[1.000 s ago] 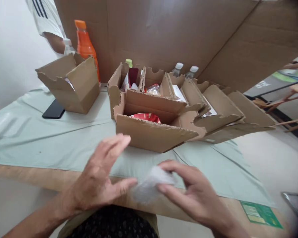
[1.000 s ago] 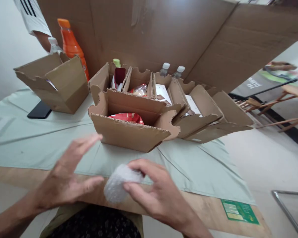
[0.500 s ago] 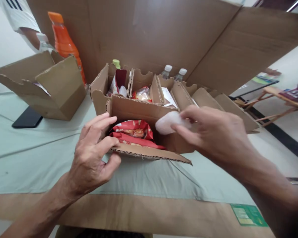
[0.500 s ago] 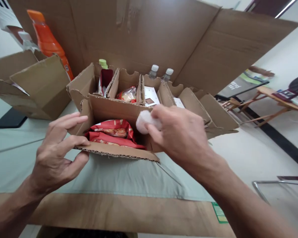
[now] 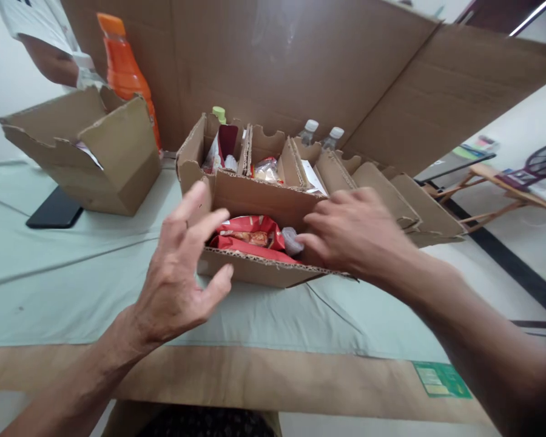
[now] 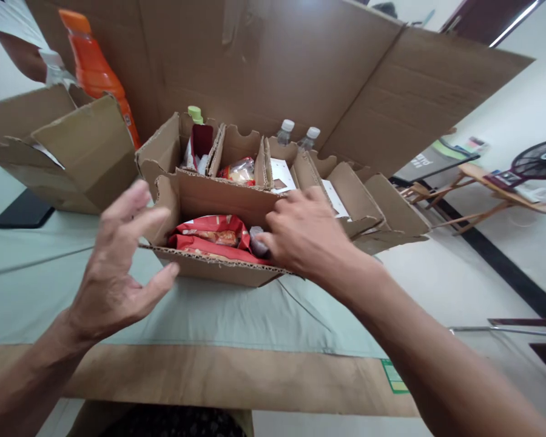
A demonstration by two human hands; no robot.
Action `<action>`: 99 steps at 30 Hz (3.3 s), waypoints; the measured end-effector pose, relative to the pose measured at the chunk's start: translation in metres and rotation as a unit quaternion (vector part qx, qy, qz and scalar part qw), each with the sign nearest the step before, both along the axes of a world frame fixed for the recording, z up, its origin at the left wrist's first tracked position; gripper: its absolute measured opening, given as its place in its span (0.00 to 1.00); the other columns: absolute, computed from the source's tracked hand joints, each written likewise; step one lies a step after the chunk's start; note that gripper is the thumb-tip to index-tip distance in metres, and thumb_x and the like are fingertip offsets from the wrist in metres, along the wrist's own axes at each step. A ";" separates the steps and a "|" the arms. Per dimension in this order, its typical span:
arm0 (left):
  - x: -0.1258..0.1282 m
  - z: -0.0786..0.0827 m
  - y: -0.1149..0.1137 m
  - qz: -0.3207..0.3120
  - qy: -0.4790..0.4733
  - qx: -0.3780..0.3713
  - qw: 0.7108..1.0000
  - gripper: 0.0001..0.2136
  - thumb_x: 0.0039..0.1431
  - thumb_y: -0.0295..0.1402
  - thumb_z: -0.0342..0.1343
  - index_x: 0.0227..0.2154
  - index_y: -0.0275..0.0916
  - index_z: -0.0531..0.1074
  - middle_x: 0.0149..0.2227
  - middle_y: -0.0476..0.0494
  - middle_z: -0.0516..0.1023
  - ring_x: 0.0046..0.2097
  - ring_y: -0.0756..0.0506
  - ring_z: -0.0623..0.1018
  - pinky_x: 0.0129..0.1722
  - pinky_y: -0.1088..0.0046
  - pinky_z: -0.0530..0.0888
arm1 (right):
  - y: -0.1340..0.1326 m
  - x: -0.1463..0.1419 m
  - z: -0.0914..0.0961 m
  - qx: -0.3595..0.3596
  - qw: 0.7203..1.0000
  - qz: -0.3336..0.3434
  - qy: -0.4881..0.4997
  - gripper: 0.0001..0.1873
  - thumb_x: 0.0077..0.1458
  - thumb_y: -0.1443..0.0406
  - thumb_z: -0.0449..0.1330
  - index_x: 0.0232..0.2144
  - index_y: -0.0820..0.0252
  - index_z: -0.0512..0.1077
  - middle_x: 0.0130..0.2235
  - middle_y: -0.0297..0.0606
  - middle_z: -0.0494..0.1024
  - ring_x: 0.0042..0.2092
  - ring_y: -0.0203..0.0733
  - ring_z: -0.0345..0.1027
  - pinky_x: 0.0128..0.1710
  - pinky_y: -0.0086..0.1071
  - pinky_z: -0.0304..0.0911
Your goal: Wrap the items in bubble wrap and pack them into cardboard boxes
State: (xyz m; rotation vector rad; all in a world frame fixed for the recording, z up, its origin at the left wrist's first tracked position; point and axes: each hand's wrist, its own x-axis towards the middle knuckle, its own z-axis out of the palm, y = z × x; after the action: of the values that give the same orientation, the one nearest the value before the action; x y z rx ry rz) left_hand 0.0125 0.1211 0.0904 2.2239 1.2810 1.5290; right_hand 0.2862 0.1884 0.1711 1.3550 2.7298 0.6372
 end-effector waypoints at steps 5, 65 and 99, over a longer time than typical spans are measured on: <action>-0.030 -0.034 -0.021 0.014 -0.105 -0.141 0.984 0.46 0.61 0.39 0.65 0.75 0.57 0.44 0.79 0.45 0.44 0.77 0.30 0.52 0.72 0.42 0.60 | -0.066 0.058 -0.002 0.092 0.929 -0.137 0.333 0.17 0.66 0.51 0.59 0.44 0.54 0.79 0.40 0.44 0.84 0.41 0.51 0.77 0.49 0.49 0.70; -0.039 -0.097 -0.128 0.197 -0.336 -0.164 0.906 0.45 0.62 0.37 0.65 0.76 0.55 0.44 0.78 0.40 0.46 0.77 0.29 0.49 0.72 0.39 0.59 | 0.021 -0.229 -0.135 -0.230 0.772 0.072 0.588 0.38 0.64 0.58 0.53 0.72 0.66 0.53 0.74 0.55 0.57 0.75 0.54 0.49 0.74 0.54 0.46; -0.093 -0.109 0.046 0.077 -0.131 -0.271 0.950 0.42 0.59 0.38 0.60 0.74 0.34 0.51 0.73 0.25 0.59 0.75 0.31 0.60 0.72 0.43 0.59 | 0.006 -0.232 -0.211 -0.280 0.636 -0.032 0.719 0.19 0.62 0.59 0.54 0.52 0.59 0.72 0.52 0.47 0.81 0.52 0.47 0.76 0.56 0.44 0.70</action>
State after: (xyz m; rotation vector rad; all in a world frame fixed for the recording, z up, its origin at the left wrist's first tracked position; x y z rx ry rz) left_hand -0.0809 0.1675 -0.0187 1.5591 1.5775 1.2596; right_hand 0.0544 0.1948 -0.0394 2.1487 2.9289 -2.0520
